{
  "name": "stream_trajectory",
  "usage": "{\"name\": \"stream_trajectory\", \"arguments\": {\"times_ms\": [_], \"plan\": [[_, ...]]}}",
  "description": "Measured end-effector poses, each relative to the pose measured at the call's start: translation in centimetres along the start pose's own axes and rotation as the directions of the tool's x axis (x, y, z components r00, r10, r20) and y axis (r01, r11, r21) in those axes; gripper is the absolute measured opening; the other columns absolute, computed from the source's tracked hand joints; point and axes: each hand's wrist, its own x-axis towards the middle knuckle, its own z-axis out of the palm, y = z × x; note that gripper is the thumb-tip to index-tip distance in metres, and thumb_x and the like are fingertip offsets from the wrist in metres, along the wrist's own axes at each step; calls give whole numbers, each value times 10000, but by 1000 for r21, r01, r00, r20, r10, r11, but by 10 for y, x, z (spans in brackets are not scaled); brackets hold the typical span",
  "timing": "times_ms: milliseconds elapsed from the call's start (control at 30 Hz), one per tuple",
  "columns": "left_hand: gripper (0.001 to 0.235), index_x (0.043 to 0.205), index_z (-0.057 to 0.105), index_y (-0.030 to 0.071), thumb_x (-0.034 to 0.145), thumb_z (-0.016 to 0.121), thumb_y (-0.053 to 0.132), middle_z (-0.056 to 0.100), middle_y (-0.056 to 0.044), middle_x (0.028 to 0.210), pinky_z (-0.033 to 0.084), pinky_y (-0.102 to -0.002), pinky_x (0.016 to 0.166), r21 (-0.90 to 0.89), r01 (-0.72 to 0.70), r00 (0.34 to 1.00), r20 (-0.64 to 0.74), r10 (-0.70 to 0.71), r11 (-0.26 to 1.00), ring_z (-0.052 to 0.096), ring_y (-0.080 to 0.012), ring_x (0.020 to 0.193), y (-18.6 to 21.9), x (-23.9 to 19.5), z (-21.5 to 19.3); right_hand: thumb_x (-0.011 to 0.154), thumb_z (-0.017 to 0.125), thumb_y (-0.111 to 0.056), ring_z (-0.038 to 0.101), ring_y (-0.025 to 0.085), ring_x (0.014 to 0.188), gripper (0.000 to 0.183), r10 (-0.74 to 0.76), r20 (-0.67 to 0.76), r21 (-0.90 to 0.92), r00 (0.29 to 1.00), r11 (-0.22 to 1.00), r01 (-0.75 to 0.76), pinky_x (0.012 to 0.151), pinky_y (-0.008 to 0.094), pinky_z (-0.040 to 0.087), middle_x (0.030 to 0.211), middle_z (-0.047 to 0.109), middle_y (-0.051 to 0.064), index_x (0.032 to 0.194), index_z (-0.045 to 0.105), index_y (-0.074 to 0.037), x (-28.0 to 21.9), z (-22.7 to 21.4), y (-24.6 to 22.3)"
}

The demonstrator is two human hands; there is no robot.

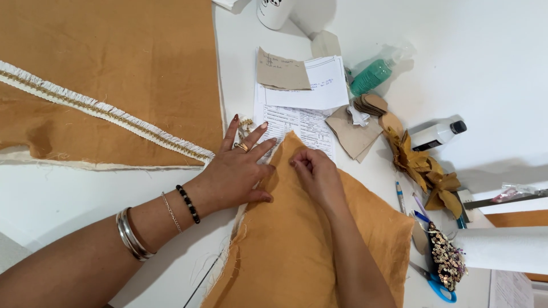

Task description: The person folds a mustard-colored fabric piece on a white table, then tears and folds a paper towel, and finally folds a beige fabric piece. The person handles the fabric by hand and places the folded items on the table.

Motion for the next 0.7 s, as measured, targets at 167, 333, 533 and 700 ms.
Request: {"name": "stream_trajectory", "arguments": {"times_ms": [167,333,533,700], "plan": [[588,1203,735,250,789,731,668,457,-104,1553,-33,-720,1202,-14,0,999,-41,0,1000,173,-353,1568,-3,0,7,1084,464,-265,656,461,932,387,147,-421,-63,895,980,-191,880,533,520,942,684,202,806,704,-143,5,-20,29],[581,1210,728,245,802,727,658,452,-117,1550,-37,-725,1195,-7,-16,999,-42,16,1000,174,-368,1564,-2,-2,4,979,701,-191,696,216,880,82,34,-281,29,959,999,-27,780,349,577,957,727,52,1010,771,-164,-8,-31,33],[591,1217,722,246,802,718,668,454,-119,1543,-39,-730,1194,-1,-11,999,-46,11,1000,176,-369,1565,-4,-1,4,868,809,-221,690,230,834,164,27,45,59,999,998,-30,805,381,561,834,700,79,980,764,-110,-18,-28,28],[601,1221,718,254,794,716,677,446,-110,1540,-18,-744,1193,6,-15,999,-39,16,1000,171,-368,1565,-2,-1,4,1020,610,-429,715,351,988,227,200,-55,-317,978,925,-207,867,517,571,957,723,100,1091,719,-243,-2,-35,48]]}}
